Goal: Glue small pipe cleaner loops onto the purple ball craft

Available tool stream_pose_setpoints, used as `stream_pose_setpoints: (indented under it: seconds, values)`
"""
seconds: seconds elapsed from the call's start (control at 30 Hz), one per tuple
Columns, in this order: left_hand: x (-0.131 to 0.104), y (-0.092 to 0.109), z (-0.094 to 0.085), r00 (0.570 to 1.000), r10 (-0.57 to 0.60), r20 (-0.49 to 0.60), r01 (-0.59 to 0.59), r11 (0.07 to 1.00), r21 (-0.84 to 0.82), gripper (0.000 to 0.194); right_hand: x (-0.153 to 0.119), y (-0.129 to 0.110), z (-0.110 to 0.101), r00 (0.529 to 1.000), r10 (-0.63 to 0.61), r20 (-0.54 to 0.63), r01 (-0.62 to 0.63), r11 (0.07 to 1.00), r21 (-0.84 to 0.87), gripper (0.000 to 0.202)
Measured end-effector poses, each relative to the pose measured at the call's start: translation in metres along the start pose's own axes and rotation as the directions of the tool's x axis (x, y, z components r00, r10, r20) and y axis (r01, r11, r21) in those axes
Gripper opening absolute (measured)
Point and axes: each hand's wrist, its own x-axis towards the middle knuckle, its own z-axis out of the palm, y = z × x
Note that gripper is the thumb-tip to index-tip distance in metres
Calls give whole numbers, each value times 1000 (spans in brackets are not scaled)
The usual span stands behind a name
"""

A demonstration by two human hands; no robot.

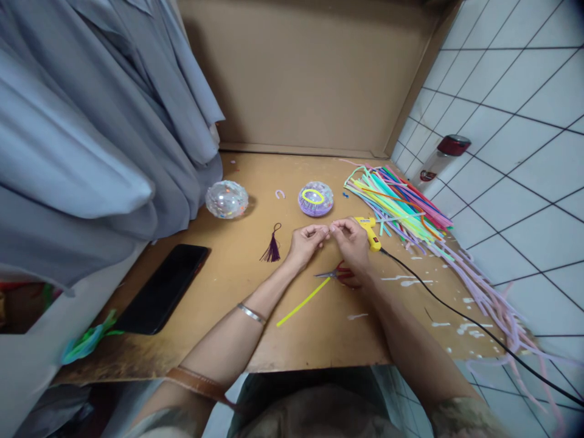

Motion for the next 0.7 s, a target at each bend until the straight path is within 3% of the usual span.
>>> stream_pose_setpoints:
  seconds: [0.1, 0.33, 0.5, 0.7]
  values:
    - [1, -1, -1, 1000, -2, -12, 2, 1000, -6, 49, -1, 1, 0, 1000, 7, -2, -7, 1000, -10, 20]
    - [1, 2, -3, 999, -3, -40, 1, 999, -49, 48, 3, 7, 1, 988, 157, 2, -156, 982, 111, 28]
    - [-2, 1, -1, 1000, 12, 22, -12, 1000, -14, 50, 2, 5, 2, 986, 169, -9, -166, 977, 135, 27]
    - [-1, 3, -2, 1000, 18, -4, -18, 1000, -12, 54, 4, 5, -1, 989, 147, 13, -147, 985, 94, 28]
